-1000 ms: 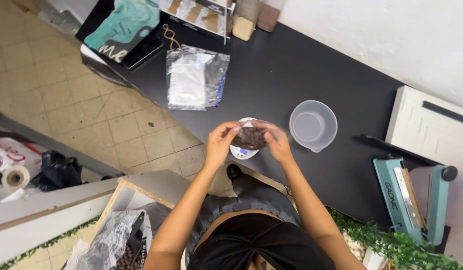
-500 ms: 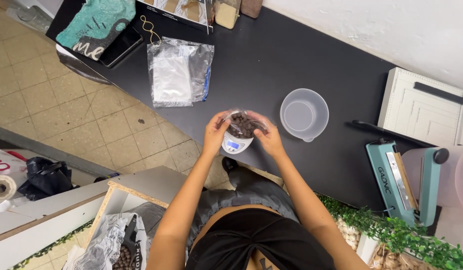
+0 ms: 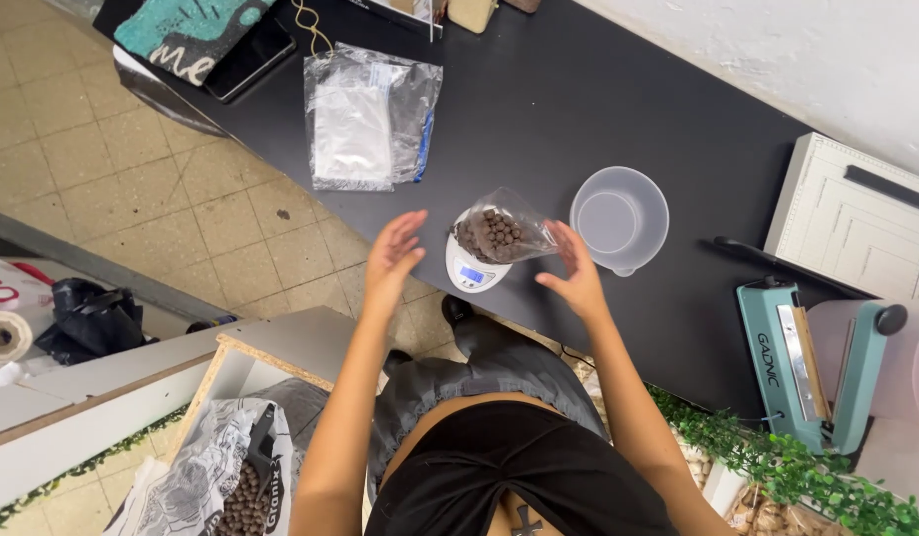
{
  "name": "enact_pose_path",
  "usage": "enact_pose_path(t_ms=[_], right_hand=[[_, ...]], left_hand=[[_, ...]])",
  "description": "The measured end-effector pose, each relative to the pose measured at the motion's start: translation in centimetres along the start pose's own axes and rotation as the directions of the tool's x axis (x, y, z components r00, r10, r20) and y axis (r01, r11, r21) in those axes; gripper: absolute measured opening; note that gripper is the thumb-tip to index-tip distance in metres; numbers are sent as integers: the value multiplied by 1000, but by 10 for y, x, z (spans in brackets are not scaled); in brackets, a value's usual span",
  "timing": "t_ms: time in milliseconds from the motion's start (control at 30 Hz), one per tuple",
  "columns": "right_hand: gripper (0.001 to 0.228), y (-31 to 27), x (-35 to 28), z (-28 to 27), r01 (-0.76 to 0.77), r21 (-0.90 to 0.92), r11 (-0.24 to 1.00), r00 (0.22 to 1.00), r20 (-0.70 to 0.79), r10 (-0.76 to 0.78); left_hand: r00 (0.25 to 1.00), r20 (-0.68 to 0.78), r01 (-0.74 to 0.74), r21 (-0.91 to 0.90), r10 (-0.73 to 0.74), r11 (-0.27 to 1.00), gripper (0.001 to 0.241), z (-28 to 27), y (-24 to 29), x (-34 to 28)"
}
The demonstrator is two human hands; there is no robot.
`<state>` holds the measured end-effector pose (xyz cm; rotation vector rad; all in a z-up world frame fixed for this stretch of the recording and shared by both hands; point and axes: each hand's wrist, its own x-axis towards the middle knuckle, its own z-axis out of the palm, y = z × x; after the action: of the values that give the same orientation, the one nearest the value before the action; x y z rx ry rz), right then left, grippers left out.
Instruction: Bagging and weighing bulk items from a crate using a scoop and a digital scale
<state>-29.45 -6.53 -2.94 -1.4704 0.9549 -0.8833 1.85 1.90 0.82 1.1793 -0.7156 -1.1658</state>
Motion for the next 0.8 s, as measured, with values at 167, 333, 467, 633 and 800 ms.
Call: enact_pose_path(t_ms=[167,333,467,633,800], right_hand=[[75,-4,-39,-11,-63,-20,998,991,-123,60],[28,5,-53,-17,-155,-72,985,984,-101,147],[5,-2,-44,-9,-198,-263,944,968,100,231],[5,-19,-26,2,-135,-338,931,951,219,217],[6,-37,-14,1,-21,-432,902,925,334,182]], left_hand=[[981,-189,-56,-76,41,996,52,-50,5,-46],[945,-328,-68,-123,24,990,49,-84,-4,-88],[927,-376,-43,-112,-2,993,48,-94,-6,-110],[901,-435,-47,-104,-3,993,47,-91,-6,-124],[888,-460,-8,-54,-17,999,42,-82,0,-132]])
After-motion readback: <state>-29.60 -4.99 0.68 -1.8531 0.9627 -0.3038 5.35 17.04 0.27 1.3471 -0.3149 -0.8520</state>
